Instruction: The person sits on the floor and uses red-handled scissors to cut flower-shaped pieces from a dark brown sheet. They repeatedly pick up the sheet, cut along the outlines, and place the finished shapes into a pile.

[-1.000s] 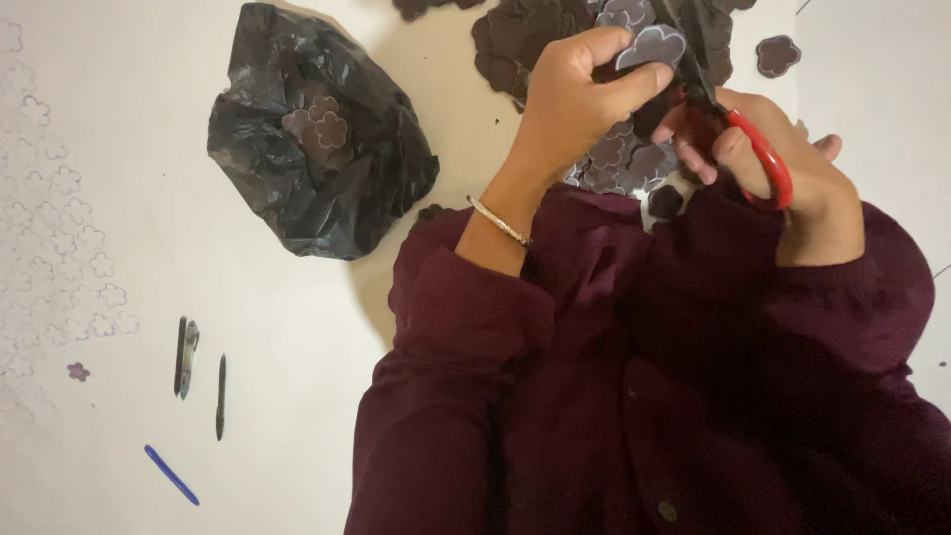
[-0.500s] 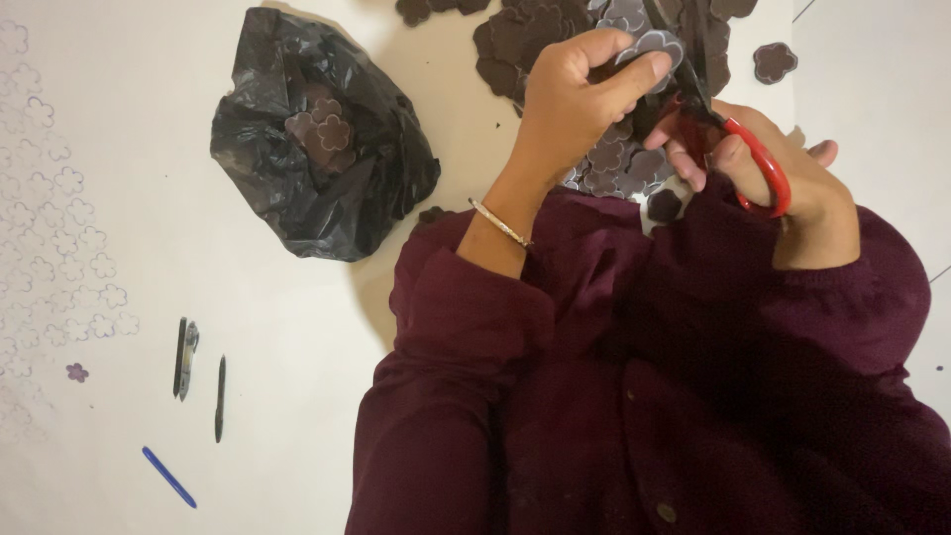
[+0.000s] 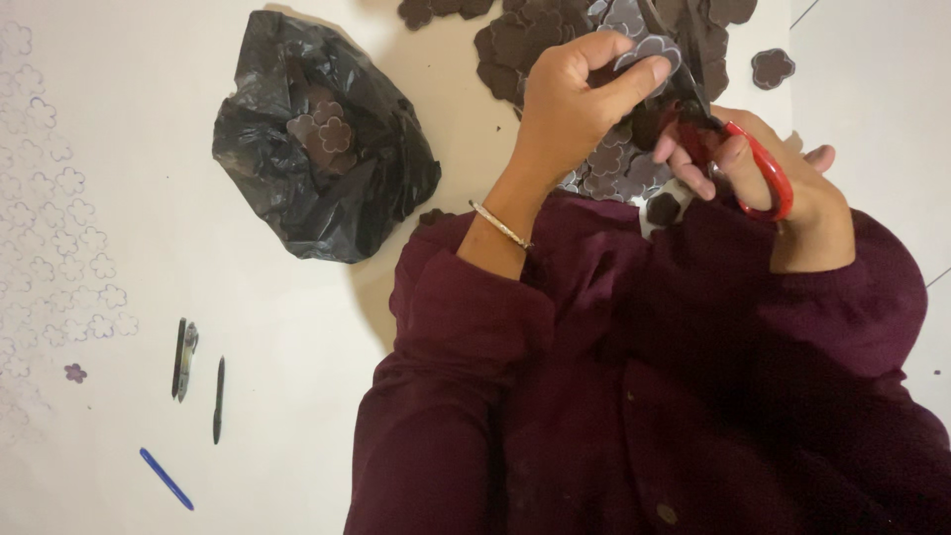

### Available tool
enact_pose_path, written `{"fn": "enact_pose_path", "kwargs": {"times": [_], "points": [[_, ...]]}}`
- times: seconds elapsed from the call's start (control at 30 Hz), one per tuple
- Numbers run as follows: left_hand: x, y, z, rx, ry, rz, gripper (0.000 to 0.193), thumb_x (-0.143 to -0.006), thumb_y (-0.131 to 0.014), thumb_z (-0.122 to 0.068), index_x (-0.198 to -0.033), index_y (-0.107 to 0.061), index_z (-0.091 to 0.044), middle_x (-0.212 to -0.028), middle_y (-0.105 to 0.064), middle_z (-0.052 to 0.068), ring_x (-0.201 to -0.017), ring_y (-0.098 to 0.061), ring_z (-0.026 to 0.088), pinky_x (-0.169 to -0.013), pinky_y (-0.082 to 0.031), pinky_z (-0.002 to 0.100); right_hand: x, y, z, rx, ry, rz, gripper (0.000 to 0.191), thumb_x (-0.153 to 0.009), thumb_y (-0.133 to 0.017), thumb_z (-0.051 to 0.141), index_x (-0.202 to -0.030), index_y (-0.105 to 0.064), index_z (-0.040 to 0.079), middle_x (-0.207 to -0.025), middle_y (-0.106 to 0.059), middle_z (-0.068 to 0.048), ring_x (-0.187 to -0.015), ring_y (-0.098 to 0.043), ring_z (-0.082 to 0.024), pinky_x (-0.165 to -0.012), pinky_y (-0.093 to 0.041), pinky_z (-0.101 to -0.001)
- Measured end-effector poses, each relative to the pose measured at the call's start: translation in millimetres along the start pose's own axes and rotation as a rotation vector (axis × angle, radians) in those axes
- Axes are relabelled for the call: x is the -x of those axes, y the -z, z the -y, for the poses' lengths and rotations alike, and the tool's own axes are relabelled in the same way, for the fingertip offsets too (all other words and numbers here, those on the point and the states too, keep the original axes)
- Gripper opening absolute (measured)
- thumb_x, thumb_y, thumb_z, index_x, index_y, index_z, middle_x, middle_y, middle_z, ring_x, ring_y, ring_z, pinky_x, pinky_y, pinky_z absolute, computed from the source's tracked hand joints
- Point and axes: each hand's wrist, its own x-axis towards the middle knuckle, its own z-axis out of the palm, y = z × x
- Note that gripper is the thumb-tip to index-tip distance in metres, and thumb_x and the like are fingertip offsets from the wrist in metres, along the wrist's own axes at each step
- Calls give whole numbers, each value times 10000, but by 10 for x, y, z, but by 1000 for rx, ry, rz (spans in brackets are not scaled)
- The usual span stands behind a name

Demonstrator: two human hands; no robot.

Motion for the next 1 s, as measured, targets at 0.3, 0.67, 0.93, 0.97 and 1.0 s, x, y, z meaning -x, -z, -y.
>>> {"fn": "enact_pose_path", "kwargs": {"times": [0.3, 0.67, 0.93, 0.97, 1.0], "points": [[-33, 9, 45, 67, 84, 36, 126, -930, -763, -187, -936, -750, -62, -752, -721, -14, -666, -691, 52, -615, -582, 221, 10, 61, -60, 41, -74, -4, 1142, -803, -98, 975, -1050, -623, -9, -611, -522, -46, -552, -508, -149, -623, -433, -300], [-63, 29, 54, 83, 97, 83, 170, -891, -803, -194, -907, -755, -32, -715, -684, -8, -618, -616, 50, -578, -517, 210, 14, 84, -63, 98, -230, 28, 1191, -646, -175, 996, -1147, -684, 42, -679, -581, -34, -611, -574, -170, -608, -489, -333], [-72, 46, 33, 103, 141, 100, 211, -859, -817, -223, -805, -760, -27, -655, -662, -5, -578, -586, 44, -528, -472, 207, 25, 98, -56, 34, -104, 69, 1156, -695, -203, 1016, -1112, -656, 37, -667, -541, -14, -599, -558, -146, -595, -487, -301], [-69, 46, 31, 92, 140, 101, 219, -860, -817, -230, -797, -759, -29, -654, -667, -6, -577, -590, 44, -526, -475, 206, 29, 98, -59, 49, -146, 64, 1159, -680, -200, 1016, -1105, -664, 43, -661, -542, -15, -591, -551, -150, -583, -470, -307], [-67, 49, 29, 81, 138, 102, 226, -861, -818, -237, -790, -758, -31, -654, -671, -6, -575, -594, 43, -525, -478, 205, 32, 97, -62, 65, -188, 60, 1161, -665, -196, 1016, -1099, -671, 49, -654, -542, -16, -584, -545, -154, -571, -452, -312]]}}
